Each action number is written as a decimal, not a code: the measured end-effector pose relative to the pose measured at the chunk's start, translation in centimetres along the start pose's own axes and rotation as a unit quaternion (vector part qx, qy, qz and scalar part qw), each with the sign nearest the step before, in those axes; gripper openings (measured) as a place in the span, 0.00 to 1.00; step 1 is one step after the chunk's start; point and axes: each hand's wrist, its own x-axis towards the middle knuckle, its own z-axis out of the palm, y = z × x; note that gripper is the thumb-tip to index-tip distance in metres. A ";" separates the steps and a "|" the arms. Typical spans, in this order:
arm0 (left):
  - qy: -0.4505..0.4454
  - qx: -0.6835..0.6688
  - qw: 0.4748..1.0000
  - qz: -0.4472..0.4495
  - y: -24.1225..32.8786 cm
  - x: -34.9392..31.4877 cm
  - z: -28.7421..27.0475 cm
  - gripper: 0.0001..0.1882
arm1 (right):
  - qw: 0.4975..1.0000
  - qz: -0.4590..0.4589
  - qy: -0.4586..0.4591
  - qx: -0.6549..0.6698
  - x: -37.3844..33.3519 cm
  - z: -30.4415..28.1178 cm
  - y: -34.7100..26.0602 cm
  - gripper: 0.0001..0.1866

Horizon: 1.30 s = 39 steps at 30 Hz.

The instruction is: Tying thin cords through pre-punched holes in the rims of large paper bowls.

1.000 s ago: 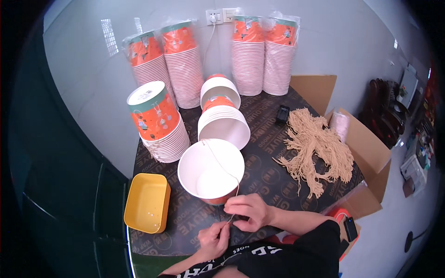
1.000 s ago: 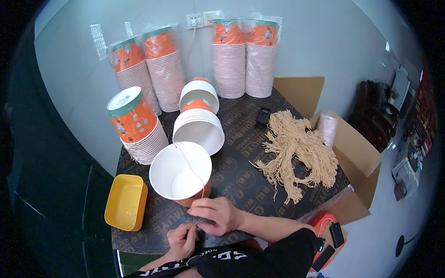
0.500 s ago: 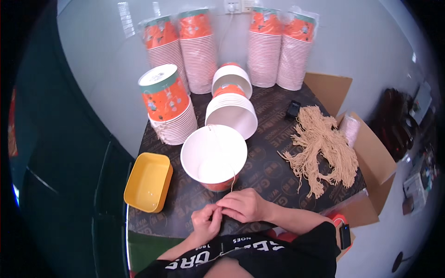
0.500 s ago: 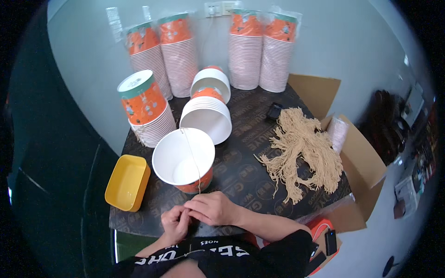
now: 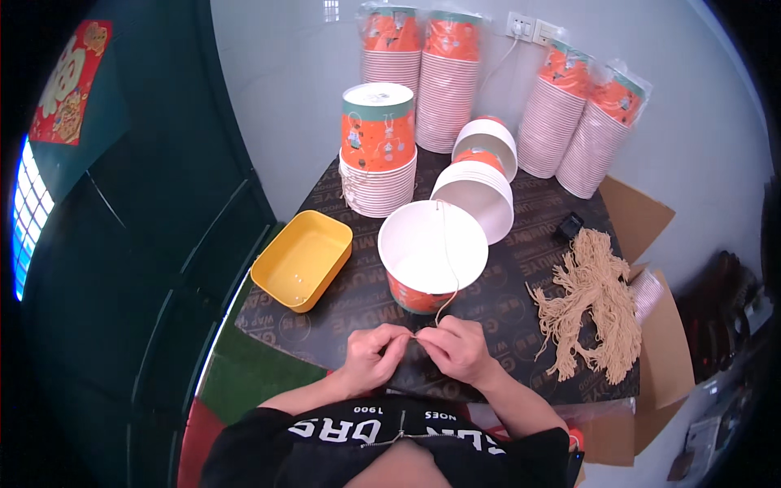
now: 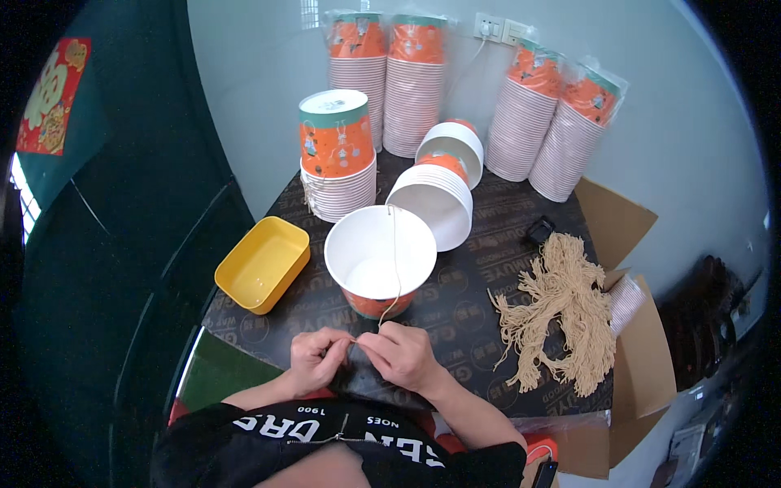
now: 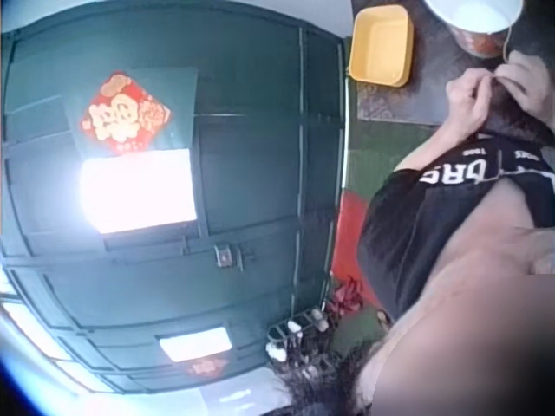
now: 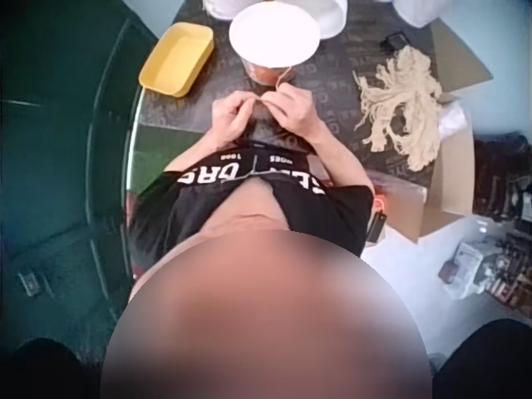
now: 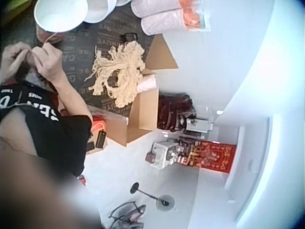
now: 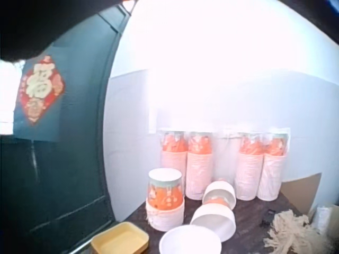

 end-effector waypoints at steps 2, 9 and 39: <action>0.014 0.014 1.000 0.006 1.0 0.8 -0.4 0.05 | 1.000 -0.001 0.027 -0.006 0.0 -0.1 0.0 0.09; 0.094 0.118 0.981 0.124 1.7 4.7 -3.0 0.06 | 0.990 0.003 0.135 -0.032 0.6 -1.7 0.6 0.12; -0.178 0.315 0.924 0.124 3.5 8.2 -1.6 0.10 | 0.975 -0.012 0.184 -0.127 0.7 -2.1 1.3 0.13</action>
